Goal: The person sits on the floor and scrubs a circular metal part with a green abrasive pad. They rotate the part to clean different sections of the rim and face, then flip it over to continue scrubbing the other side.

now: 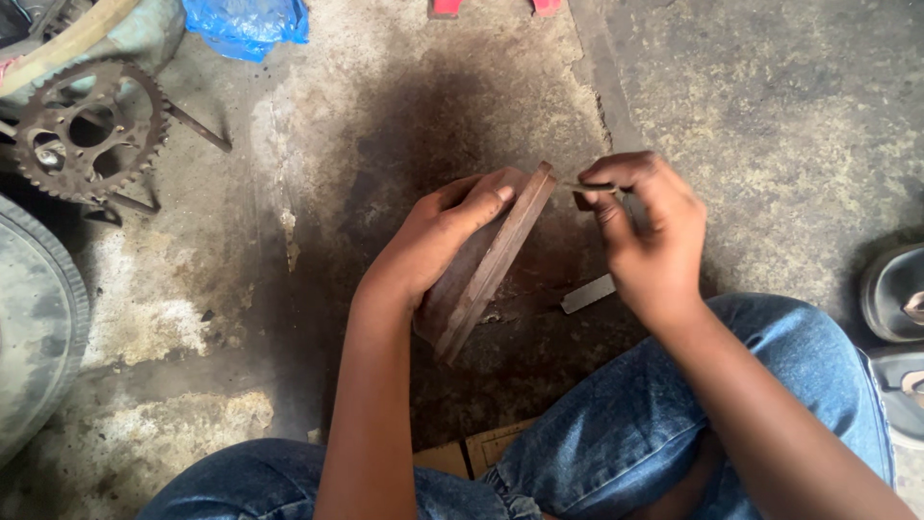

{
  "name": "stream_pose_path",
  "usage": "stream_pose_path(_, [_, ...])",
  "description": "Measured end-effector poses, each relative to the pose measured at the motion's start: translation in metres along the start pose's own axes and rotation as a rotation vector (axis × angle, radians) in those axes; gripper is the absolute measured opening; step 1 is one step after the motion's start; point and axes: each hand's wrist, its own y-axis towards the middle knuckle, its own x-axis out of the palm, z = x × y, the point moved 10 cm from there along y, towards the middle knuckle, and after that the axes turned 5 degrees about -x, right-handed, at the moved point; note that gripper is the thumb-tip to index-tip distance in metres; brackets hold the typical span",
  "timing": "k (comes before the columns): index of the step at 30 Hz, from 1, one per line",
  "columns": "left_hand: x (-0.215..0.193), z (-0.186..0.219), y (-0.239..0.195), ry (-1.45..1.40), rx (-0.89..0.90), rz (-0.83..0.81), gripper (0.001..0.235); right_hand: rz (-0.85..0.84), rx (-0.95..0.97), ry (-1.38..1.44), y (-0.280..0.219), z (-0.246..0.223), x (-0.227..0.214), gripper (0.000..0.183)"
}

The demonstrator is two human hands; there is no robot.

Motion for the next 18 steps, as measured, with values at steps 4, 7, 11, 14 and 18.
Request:
stream_pose_path(4, [0.001,0.004,0.000,-0.025,0.038,-0.016,0.082,-0.056,-0.254,-0.242,0.003,-0.029,0.010,0.027])
stream_pose_path(7, [0.008,0.006,-0.002,-0.185,0.083,-0.082,0.079,-0.105,-0.278,-0.275,0.003,-0.032,0.016,0.033])
stream_pose_path(11, [0.007,0.005,0.003,-0.040,0.033,0.008,0.074,-0.141,-0.395,-0.272,0.004,-0.055,0.017,0.037])
stream_pose_path(14, [0.010,0.001,0.004,0.030,-0.003,0.003,0.074,-0.101,-0.590,-0.241,0.003,-0.089,0.008,0.027])
stream_pose_path(18, [0.017,0.008,0.003,0.102,0.046,-0.040,0.076,-0.047,-0.712,-0.256,-0.008,-0.097,0.009,0.023])
